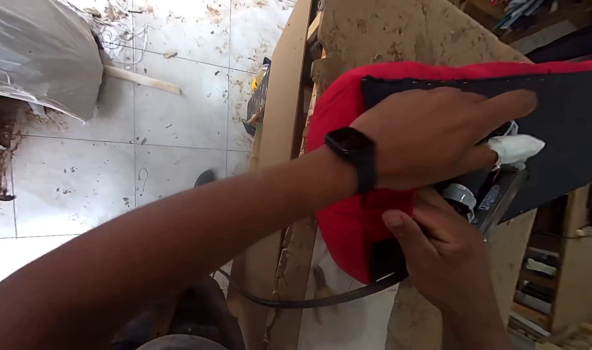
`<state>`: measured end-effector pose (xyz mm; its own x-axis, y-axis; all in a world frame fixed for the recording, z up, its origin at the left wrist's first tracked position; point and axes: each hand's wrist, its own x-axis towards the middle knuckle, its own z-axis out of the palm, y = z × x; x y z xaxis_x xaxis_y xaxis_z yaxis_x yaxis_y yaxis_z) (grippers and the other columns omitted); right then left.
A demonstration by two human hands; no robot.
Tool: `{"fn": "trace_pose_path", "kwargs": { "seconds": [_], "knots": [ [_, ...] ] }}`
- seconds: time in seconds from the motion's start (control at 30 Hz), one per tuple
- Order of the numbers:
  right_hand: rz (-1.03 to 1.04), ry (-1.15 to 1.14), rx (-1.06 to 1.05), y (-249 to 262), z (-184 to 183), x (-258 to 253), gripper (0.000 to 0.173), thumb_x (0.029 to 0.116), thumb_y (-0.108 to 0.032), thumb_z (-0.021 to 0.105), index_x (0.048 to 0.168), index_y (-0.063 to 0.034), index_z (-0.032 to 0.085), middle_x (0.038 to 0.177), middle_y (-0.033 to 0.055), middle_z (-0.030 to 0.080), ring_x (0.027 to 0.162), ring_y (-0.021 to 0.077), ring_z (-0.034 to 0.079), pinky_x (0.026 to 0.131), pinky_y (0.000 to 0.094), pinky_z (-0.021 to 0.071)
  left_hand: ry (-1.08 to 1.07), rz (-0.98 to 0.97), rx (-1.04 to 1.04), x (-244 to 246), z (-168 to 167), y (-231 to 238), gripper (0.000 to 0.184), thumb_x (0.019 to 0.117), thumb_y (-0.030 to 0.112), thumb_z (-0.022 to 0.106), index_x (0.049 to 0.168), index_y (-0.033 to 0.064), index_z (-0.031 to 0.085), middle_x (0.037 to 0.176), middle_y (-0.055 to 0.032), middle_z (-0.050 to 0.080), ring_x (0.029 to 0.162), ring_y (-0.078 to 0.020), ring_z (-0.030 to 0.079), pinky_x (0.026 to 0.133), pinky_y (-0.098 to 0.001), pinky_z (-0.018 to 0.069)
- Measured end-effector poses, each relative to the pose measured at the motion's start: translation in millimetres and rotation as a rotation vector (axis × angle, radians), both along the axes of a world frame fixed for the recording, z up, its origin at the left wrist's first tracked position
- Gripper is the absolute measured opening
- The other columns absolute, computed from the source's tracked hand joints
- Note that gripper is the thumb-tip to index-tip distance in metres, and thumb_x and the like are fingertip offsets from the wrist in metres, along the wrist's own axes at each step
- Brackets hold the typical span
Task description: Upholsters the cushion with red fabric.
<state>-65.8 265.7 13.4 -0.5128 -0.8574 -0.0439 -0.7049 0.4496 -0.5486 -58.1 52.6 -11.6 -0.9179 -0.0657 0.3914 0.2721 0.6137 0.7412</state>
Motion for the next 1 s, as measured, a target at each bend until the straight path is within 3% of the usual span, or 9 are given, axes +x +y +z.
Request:
{"fn": "trace_pose_path", "kwargs": {
  "seconds": [0.07,0.17,0.23,0.37,0.5,0.6,0.8,1.0],
  "knots": [
    [-0.007,-0.02,0.093,11,6,-1,0.028,0.0975,-0.048,0.064,0.105,-0.0223,0.074,0.114,-0.0051,0.066,0.108,0.0114,0.062,0.087,0.0345,0.057,-0.126,-0.019,-0.117,-9,-2,6,0.044,0.0993,0.044,0.053,0.139,0.0248,0.059,0.101,0.0008,0.073,0.1,-0.0191,0.068,0.087,-0.0433,0.0527],
    [-0.029,0.062,0.234,20,5,7,0.043,0.0842,-0.062,0.073,0.107,-0.0261,0.071,0.112,-0.0061,0.062,0.107,0.0131,0.06,0.085,0.0389,0.0557,-0.138,0.022,-0.154,-7,-4,10,0.042,0.0992,0.048,0.051,0.132,0.0243,0.063,0.093,0.0016,0.073,0.094,-0.0192,0.069,0.085,-0.0432,0.0525],
    [0.006,0.188,0.271,13,-2,15,0.049,0.0841,-0.064,0.072,0.108,-0.0225,0.073,0.108,-0.003,0.065,0.105,0.0167,0.06,0.087,0.0452,0.0521,-0.142,0.034,-0.181,-6,-4,9,0.043,0.0989,0.05,0.051,0.131,0.0237,0.063,0.091,0.0014,0.072,0.093,-0.0193,0.068,0.085,-0.0422,0.0509],
    [0.124,0.289,0.145,0,-14,11,0.03,0.0965,-0.043,0.067,0.095,-0.015,0.076,0.094,0.0008,0.072,0.094,0.0167,0.066,0.084,0.046,0.0523,-0.136,0.023,-0.219,-7,-7,13,0.045,0.0982,0.052,0.05,0.13,0.0242,0.064,0.094,0.0017,0.072,0.1,-0.0191,0.066,0.092,-0.0412,0.0474],
    [0.158,0.198,-0.159,2,-30,2,0.017,0.0954,-0.026,0.07,0.088,-0.0113,0.075,0.094,0.0019,0.074,0.095,0.0142,0.069,0.086,0.04,0.0557,-0.155,0.027,-0.205,-8,-9,7,0.044,0.0982,0.052,0.05,0.127,0.0226,0.065,0.093,0.002,0.072,0.099,-0.0184,0.066,0.091,-0.0396,0.0469],
    [0.102,0.156,-0.263,4,-36,5,0.018,0.0932,-0.022,0.071,0.079,-0.0112,0.074,0.089,0.0012,0.074,0.09,0.0132,0.07,0.082,0.0363,0.058,-0.158,0.023,-0.201,-7,-10,7,0.043,0.0982,0.051,0.051,0.126,0.0224,0.066,0.089,0.0024,0.07,0.095,-0.0179,0.065,0.087,-0.038,0.0468],
    [0.027,0.129,-0.272,-4,-32,5,0.024,0.0909,-0.019,0.071,0.068,-0.0106,0.07,0.081,0.0024,0.073,0.082,0.0153,0.069,0.073,0.0349,0.0577,-0.206,-0.006,-0.203,-8,-11,-5,0.041,0.0982,0.047,0.054,0.127,0.0204,0.066,0.092,-0.0008,0.07,0.096,-0.0206,0.066,0.084,-0.0389,0.0488],
    [0.009,0.259,-0.191,-8,-31,0,0.027,0.0945,-0.022,0.069,0.07,-0.0093,0.07,0.078,0.002,0.069,0.079,0.0139,0.065,0.07,0.0347,0.0529,-0.225,-0.028,-0.196,-8,-12,-9,0.041,0.0988,0.044,0.054,0.13,0.0201,0.064,0.096,-0.0021,0.071,0.099,-0.022,0.066,0.087,-0.0406,0.05]
  ]
}}
